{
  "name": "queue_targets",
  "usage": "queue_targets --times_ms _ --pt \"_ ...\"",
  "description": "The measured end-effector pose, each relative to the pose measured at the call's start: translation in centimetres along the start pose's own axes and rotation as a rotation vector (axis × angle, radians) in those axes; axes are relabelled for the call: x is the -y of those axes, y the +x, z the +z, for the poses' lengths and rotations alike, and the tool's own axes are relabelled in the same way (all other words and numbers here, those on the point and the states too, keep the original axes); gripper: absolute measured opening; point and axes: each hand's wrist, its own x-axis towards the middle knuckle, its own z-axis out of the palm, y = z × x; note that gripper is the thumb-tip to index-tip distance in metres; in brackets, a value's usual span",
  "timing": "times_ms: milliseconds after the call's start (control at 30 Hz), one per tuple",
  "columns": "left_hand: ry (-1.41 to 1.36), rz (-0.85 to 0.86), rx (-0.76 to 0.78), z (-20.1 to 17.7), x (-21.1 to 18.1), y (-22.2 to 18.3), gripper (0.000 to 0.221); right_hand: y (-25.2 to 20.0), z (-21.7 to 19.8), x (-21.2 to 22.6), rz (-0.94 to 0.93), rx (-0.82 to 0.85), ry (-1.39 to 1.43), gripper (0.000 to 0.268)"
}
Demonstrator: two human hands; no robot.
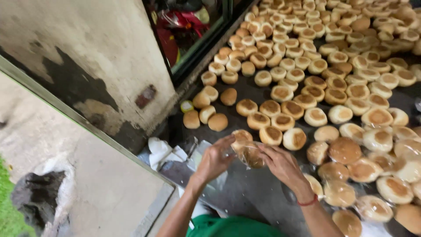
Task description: The person packages bread rolls by inserting them into plastic bags by hand, walks to another table to retrieve additional plastic bags, and resumes bagging the rolls on the table.
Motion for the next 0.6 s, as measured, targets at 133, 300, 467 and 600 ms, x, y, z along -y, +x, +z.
queue_targets --times_ms 133,300,467,600 --pt "0.064 -0.082 0.080 -0.5 0.2 0.7 0.034 -0.8 -2.1 -0.4 -0.078 0.045 0.180 0.017" --pt "0.046 -0.032 0.103 0.9 1.3 2.4 0.024 0.5 -1.6 -0.2 0.240 0.164 0.539 0.016" --pt "0.002 -0.034 -0.038 2.5 0.1 0.9 0.012 -0.8 -2.6 1.9 0.308 0.015 0.844 0.012" --pt "-0.658 -0.295 -0.069 4.5 1.4 -1.7 0.012 -1.6 -1.5 1.0 0.064 0.011 1.435 0.009"
